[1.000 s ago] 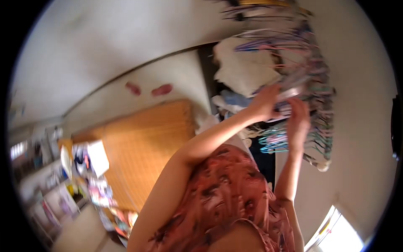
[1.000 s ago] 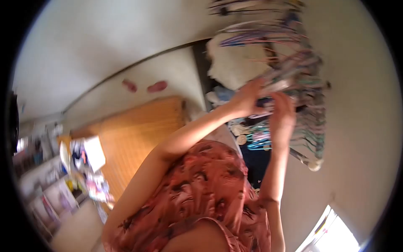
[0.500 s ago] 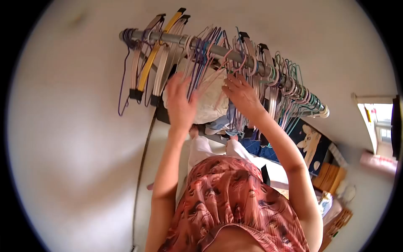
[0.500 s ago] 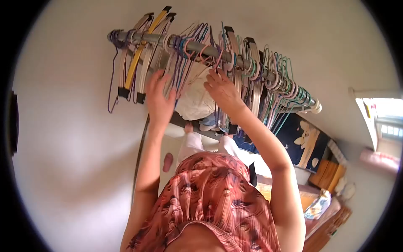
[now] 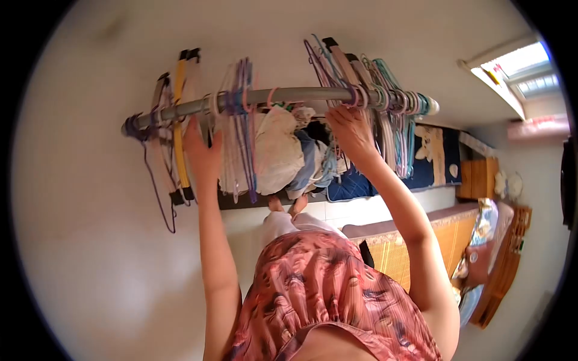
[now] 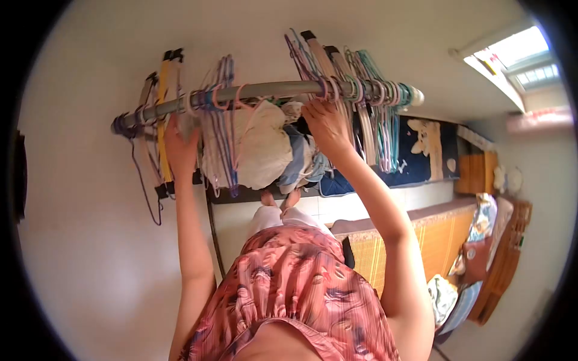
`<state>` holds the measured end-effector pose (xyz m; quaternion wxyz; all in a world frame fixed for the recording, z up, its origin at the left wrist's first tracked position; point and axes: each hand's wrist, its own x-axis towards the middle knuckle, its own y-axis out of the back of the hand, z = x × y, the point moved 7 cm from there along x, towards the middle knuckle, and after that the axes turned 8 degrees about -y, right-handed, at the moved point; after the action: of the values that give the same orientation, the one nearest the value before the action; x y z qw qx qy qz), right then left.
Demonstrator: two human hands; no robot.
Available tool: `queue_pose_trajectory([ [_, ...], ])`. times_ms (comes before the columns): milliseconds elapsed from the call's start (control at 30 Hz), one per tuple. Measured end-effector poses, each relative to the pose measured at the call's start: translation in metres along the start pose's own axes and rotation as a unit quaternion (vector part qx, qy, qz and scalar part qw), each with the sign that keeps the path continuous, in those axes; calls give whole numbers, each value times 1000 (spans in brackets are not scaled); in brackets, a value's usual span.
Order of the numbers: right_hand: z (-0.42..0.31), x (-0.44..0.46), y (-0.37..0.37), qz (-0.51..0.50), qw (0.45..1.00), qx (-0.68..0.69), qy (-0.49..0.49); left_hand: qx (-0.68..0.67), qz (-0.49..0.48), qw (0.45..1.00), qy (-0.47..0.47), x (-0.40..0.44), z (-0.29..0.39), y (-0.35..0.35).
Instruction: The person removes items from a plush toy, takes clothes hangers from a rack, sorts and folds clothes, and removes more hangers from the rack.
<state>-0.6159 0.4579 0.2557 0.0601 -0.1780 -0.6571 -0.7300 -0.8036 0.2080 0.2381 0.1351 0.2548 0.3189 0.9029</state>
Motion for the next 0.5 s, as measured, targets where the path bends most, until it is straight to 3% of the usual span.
queue_pose_trajectory([
  [67, 4, -6, 13, -9, 1000, 20, -21, -49, -26, 998, 23, 0, 0, -10],
  [133, 6, -10, 36, -20, 984, 170, -40, -75, -50, 994, 54, -1, 10, -18],
  [233, 18, -15, 93, 152, 976, 141, -67, -136, -64, 983, 101, -5, 13, -49],
  [267, 31, -12, 95, 151, 974, 121, -113, -162, -52, 977, 126, -8, 9, -55],
  [333, 53, -7, 90, 149, 965, 92, -195, -105, -56, 989, 91, -5, 9, -62],
  [400, 64, -11, 69, 86, 978, 71, -178, -122, -71, 987, 76, -8, 25, -67],
  [500, 63, -10, 68, 79, 978, 81, -177, -142, -101, 983, 54, -13, 36, -88],
])
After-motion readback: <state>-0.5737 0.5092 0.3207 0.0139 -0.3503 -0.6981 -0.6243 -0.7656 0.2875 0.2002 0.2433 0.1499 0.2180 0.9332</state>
